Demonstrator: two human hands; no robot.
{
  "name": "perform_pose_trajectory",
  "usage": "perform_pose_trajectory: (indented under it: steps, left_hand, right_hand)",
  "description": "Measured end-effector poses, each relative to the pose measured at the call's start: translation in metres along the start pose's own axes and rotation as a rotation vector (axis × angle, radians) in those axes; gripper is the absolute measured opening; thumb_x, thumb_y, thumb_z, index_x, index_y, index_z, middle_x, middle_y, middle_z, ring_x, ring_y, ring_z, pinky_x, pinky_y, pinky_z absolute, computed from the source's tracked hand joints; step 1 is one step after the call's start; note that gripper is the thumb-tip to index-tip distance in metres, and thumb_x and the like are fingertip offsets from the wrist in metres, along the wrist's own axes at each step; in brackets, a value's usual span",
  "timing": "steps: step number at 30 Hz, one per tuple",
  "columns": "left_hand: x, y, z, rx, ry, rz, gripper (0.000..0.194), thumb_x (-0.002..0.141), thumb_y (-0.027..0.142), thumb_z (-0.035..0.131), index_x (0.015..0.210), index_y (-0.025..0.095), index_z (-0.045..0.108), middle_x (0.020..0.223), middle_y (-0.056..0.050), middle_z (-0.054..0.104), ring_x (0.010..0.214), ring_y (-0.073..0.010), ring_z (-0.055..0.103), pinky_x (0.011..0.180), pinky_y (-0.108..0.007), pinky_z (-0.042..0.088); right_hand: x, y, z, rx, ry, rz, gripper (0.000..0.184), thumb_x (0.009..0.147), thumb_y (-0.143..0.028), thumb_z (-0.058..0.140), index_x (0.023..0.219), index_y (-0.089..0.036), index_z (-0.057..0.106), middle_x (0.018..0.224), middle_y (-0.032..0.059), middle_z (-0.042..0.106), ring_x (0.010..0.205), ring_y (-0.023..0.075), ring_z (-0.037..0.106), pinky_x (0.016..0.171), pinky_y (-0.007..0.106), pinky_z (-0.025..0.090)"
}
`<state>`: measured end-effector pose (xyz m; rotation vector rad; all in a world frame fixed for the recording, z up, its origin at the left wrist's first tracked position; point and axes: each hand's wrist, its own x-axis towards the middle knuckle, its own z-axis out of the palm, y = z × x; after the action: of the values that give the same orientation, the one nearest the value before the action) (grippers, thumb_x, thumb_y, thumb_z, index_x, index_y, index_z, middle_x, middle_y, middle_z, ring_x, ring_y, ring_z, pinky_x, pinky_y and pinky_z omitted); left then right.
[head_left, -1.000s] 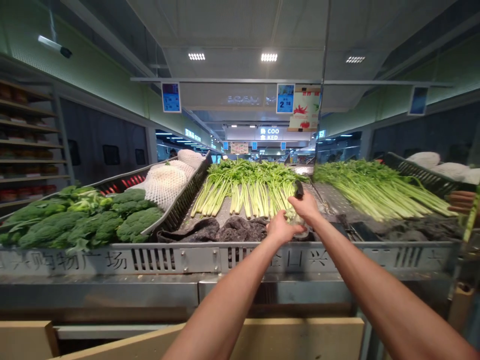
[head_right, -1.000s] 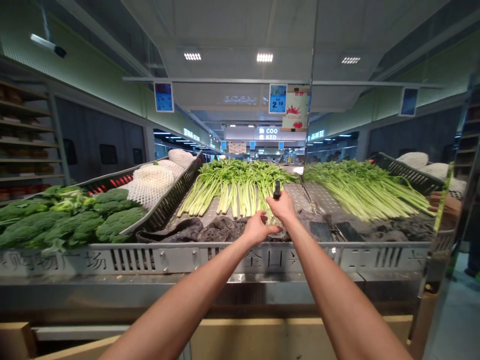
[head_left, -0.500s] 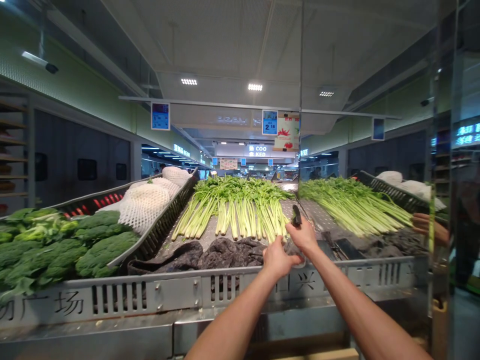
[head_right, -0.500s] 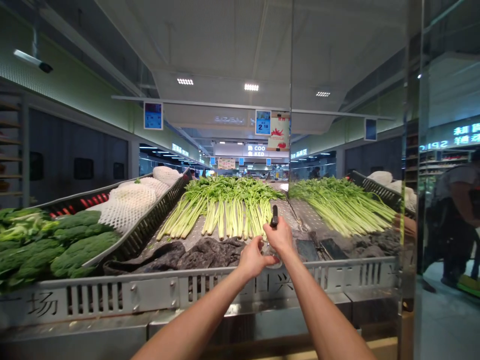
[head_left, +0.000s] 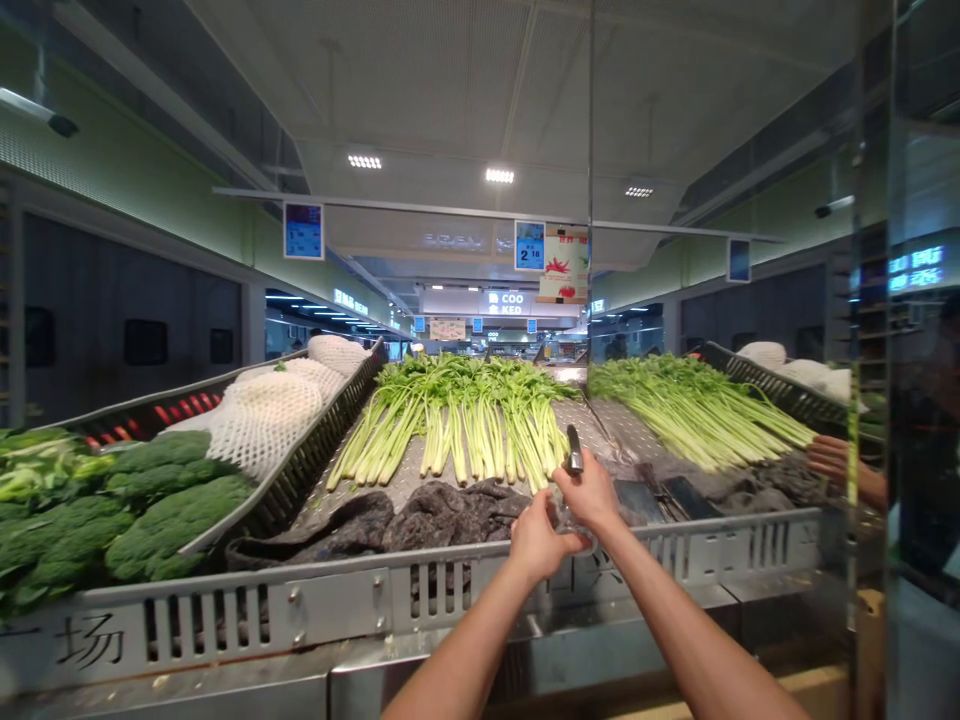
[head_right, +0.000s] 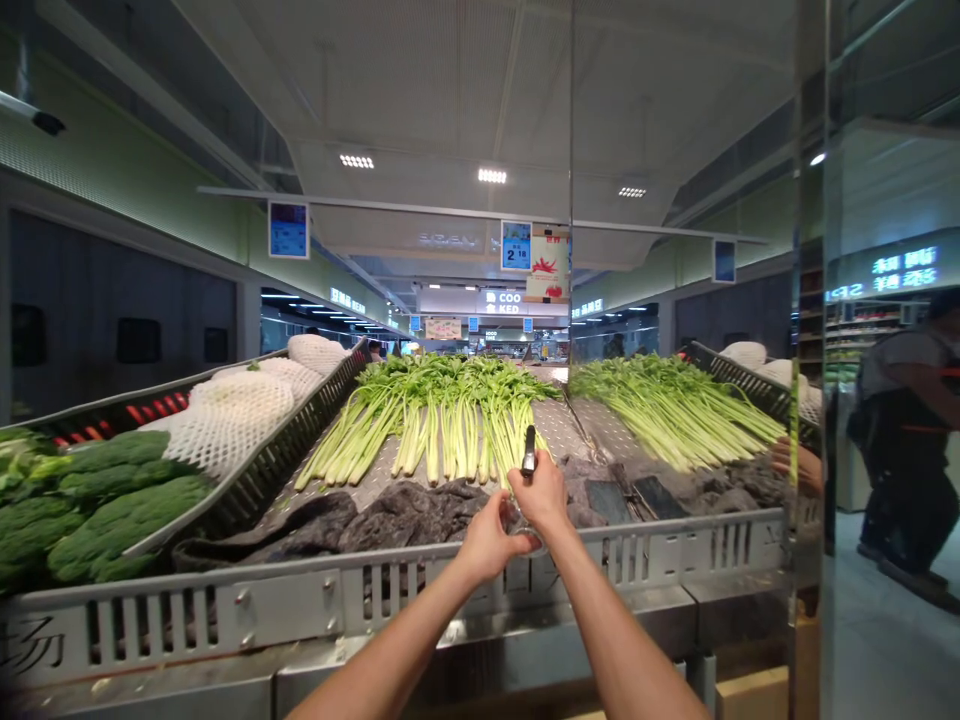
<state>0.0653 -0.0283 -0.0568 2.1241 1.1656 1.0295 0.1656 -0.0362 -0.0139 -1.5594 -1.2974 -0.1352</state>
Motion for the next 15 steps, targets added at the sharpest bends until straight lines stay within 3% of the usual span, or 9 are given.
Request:
perform_pose_trajectory:
  steps: [5,7,10,13,15]
  left_hand:
    - [0.005,-0.003,-0.008,-0.024,-0.035,0.000,0.075,0.040,0.038,0.070,0.107,0.015,0.045,0.091,-0.007,0.058,0.082,-0.0222,0.053,0.071,-0.031,0.039]
    - [0.009,-0.002,-0.013,-0.138,-0.063,0.005,0.075,0.040,0.029,0.071,0.108,0.015,0.044,0.097,-0.008,0.057,0.087,-0.0215,0.052,0.074,-0.030,0.039]
    - [0.017,0.003,-0.022,-0.380,-0.065,0.106,0.058,0.050,0.014,0.064,0.105,0.014,0.046,0.102,-0.007,0.056,0.092,-0.0176,0.051,0.079,-0.026,0.038]
    - [0.024,0.007,-0.030,-0.468,0.021,0.207,0.046,0.057,0.006,0.054,0.102,0.015,0.048,0.097,-0.005,0.059,0.088,-0.0151,0.053,0.080,-0.025,0.039]
    - [0.025,0.007,-0.036,-0.461,0.098,0.184,0.043,0.060,0.007,0.052,0.102,0.016,0.049,0.092,-0.005,0.061,0.082,-0.0149,0.055,0.076,-0.025,0.041]
  right_hand:
    - [0.001,0.002,-0.004,0.234,-0.128,-0.002,0.029,0.062,-0.036,0.047,0.083,-0.016,0.047,0.075,0.0031,0.056,0.067,0.0158,0.052,0.063,0.027,0.038]
    - [0.001,0.004,0.001,0.371,-0.150,-0.010,0.037,0.062,-0.037,0.048,0.090,-0.014,0.046,0.084,0.0053,0.056,0.075,0.0164,0.053,0.068,0.028,0.039]
    - [-0.001,0.000,0.013,0.513,-0.135,0.008,0.047,0.059,-0.037,0.052,0.098,-0.013,0.044,0.093,0.0074,0.055,0.082,0.0169,0.053,0.074,0.029,0.040]
    - [-0.007,-0.014,0.022,0.653,-0.223,0.044,0.049,0.058,-0.036,0.054,0.099,-0.014,0.044,0.097,0.0079,0.055,0.085,0.0165,0.053,0.076,0.029,0.041]
    - [-0.012,-0.027,0.023,0.718,-0.322,0.057,0.048,0.058,-0.034,0.054,0.102,-0.015,0.044,0.102,0.0073,0.054,0.090,0.0165,0.053,0.078,0.028,0.040]
